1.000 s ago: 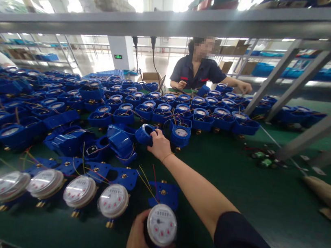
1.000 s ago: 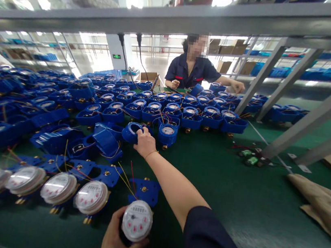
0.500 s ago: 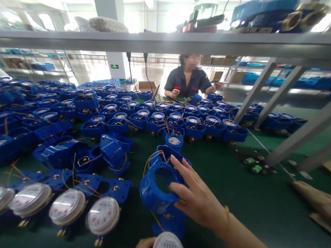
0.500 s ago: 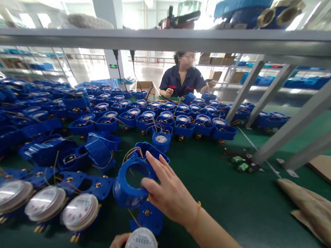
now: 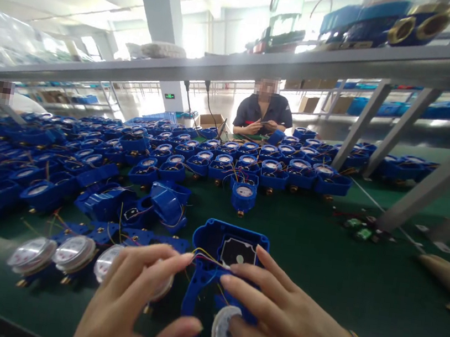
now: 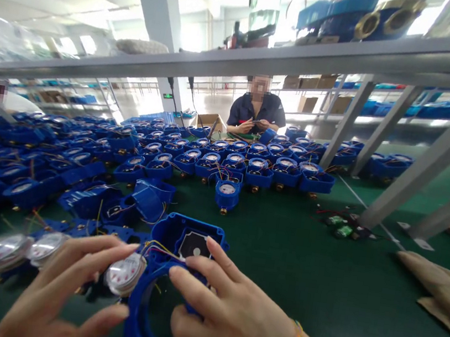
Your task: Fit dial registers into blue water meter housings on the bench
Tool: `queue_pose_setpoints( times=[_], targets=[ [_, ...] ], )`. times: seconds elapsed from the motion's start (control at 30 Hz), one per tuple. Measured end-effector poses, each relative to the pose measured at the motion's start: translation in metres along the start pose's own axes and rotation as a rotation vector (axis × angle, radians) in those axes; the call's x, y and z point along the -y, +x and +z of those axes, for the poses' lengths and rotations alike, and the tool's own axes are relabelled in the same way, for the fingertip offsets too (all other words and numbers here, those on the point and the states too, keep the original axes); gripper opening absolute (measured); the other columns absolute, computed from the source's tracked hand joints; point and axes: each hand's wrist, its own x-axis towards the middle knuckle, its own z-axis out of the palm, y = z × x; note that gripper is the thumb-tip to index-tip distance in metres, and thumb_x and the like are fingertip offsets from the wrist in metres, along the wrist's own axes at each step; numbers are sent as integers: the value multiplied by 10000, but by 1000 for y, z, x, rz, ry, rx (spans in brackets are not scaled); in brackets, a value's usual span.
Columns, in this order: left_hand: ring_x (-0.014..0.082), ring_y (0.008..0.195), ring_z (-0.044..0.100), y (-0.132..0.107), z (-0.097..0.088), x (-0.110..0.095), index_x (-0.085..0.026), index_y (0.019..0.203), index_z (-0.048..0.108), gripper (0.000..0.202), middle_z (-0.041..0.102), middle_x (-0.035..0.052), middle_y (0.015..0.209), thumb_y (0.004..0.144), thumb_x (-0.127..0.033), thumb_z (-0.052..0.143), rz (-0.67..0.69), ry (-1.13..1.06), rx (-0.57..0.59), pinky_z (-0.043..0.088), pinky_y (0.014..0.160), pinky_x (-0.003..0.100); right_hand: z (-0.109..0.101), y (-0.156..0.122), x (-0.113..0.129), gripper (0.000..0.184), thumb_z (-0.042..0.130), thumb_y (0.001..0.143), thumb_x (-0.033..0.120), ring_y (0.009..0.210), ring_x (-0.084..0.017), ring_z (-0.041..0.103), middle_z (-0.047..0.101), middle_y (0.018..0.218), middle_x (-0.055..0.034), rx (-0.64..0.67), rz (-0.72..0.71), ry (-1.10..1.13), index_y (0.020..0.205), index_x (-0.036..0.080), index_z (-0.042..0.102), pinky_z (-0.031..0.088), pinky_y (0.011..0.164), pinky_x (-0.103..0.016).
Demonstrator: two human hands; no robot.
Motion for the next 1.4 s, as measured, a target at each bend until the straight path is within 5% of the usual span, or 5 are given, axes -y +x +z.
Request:
queue_pose_setpoints(
  times=[0.3, 0.67, 0.97, 1.2, 1.4],
  targets=[
    [218, 925, 497, 64, 4, 6, -332, 747, 743, 147, 538, -8, 877, 797, -470, 732, -178, -85, 735, 399, 804, 341, -17, 2, 14, 64, 612, 908, 276, 1082, -204, 584, 652, 1160, 32, 57, -79, -72, 938, 308, 659, 180, 1244, -458],
    [167, 845, 595, 75, -14, 11, -253, 889, 668, 343, 642, 0, 891, 960, -441, 390, -280, -331, 876, 451, 799, 260, -19, -2, 17, 59, 605, 910, 237, 1061, -206, 587, 668, 1153, 14, 64, -63, -65, 922, 290, 628, 176, 1236, -456],
    [118, 572, 461, 81, -22, -1, -245, 870, 657, 176, 547, -70, 651, 826, -415, 649, -448, -349, 1156, 311, 497, 196, -18, -7, 24, 67, 658, 891, 339, 1055, -197, 590, 660, 1159, 25, 85, -40, -31, 879, 288, 616, 183, 1236, -437],
    [175, 586, 513, 72, -10, -11, -258, 735, 682, 314, 613, -30, 635, 750, -570, 715, -141, 22, 1005, 209, 498, 249, -19, -5, 25, 101, 565, 950, 306, 1096, -177, 576, 650, 1198, 40, 107, -95, -46, 984, 315, 660, 215, 1232, -432],
    [167, 576, 523, 75, -15, -12, -264, 774, 672, 434, 610, -46, 662, 632, -665, 759, -197, -23, 1084, 229, 464, 223, -22, -8, 25, 175, 497, 985, 314, 1081, -183, 590, 644, 1216, 49, 114, -105, -83, 1040, 326, 662, 304, 1194, -430]
  ],
)
